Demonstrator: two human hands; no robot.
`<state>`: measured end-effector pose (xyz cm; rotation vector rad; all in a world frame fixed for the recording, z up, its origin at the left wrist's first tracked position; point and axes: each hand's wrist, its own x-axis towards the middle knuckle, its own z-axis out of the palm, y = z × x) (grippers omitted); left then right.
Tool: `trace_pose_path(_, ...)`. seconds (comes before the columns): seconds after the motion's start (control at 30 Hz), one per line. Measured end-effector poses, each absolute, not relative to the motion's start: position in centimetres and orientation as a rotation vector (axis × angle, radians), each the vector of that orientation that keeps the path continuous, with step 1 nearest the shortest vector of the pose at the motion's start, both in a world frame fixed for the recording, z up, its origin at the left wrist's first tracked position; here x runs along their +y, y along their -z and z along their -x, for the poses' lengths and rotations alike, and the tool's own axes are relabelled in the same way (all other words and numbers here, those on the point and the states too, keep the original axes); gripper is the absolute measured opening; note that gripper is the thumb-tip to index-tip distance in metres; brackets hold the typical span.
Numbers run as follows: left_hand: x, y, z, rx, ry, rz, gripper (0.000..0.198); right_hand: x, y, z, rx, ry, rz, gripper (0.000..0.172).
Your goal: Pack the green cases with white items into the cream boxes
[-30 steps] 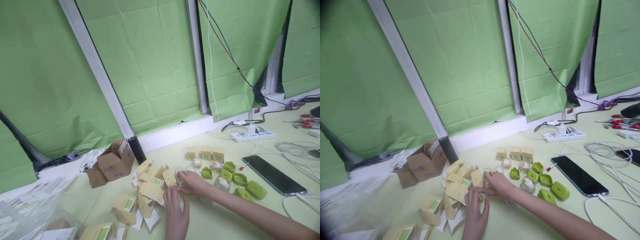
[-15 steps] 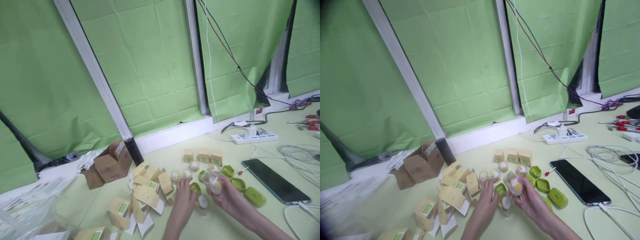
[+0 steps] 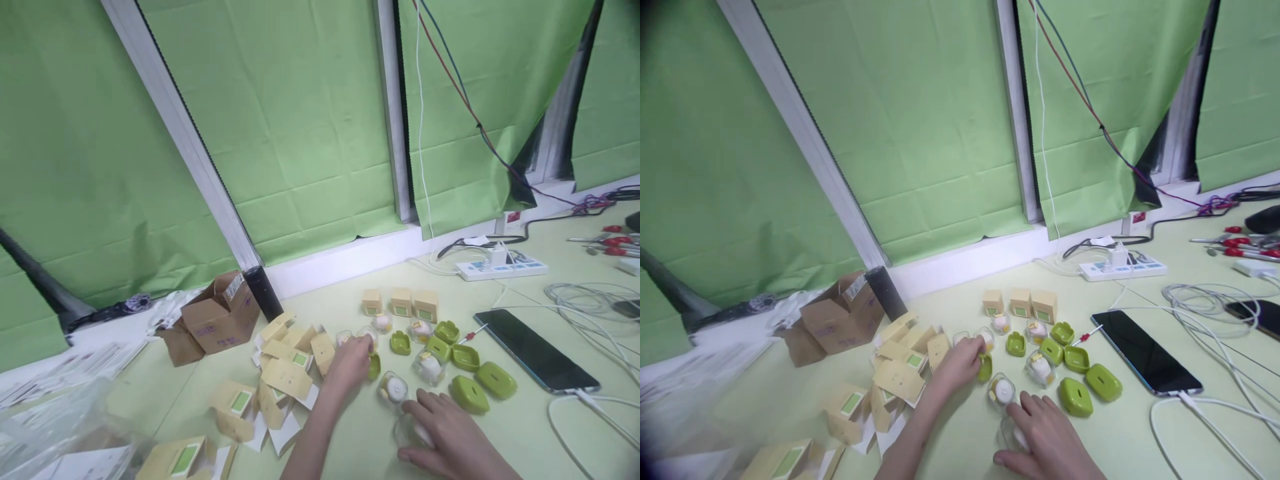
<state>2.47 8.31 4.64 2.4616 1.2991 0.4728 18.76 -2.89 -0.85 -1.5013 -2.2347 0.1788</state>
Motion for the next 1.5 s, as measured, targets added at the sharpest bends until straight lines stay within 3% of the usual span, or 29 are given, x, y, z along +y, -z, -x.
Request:
trace_pose_path(0.2,4.8,-6.3,1.4,1.489,-0.934,-2.219,0.03,-3.2,0.6,-17.3,-2.093,-0.458,1.412,0.055)
trace_pose_path(0.3,3.5,-5.0,2.3,1.312,-1.215,-1.55,0.028,-3.6,0.0,-17.8,-1.819,-0.826,1.359,0.04)
trace_pose_path(0.4,2.3,-3.2,2.2,1.027,-1.225,-0.984,0.033,-3.4,-0.5,-18.7,-1.475,-1.082,1.368,0.03)
trace_pose_path(0.5,1.1,-2.4,1.2,0.851,-1.178,-0.804,0.042,-2.6,-1.1,-18.9,-1.158,-1.265,1.287,0.035)
trace_pose_path(0.6,0.1,-2.6,-0.4,0.934,-0.996,-0.957,0.043,-1.5,-2.1,-17.8,-0.844,-1.395,1.058,0.038)
trace_pose_path(0.7,-0.4,-3.2,-2.1,1.142,-0.886,-1.363,0.031,-0.6,-3.2,-16.1,-0.698,-1.441,0.947,0.038)
trace_pose_path(0.87,-0.3,-4.1,-2.9,1.46,-1.055,-1.834,0.012,-0.3,-4.4,-13.8,-0.732,-1.537,0.828,0.046)
trace_pose_path(0.97,0.3,-3.8,-2.3,1.463,-1.128,-1.902,0.011,0.0,-4.6,-13.9,-0.802,-1.615,0.772,0.048)
trace_pose_path(1.03,0.7,-3.2,-2.0,1.382,-1.156,-1.723,0.015,0.5,-4.6,-14.5,-0.879,-1.561,0.797,0.037)
trace_pose_path(1.17,1.3,-2.0,-1.5,1.176,-1.075,-1.249,0.032,1.6,-4.3,-16.2,-1.328,-1.144,1.066,0.019)
trace_pose_path(1.33,1.2,-1.3,-0.9,1.1,-1.015,-1.174,0.036,2.1,-4.3,-16.9,-1.929,-0.956,1.146,0.03)
trace_pose_path(1.5,0.9,-1.0,-0.6,0.82,-1.175,-0.813,0.044,2.1,-3.7,-16.8,-1.716,-0.882,1.216,0.025)
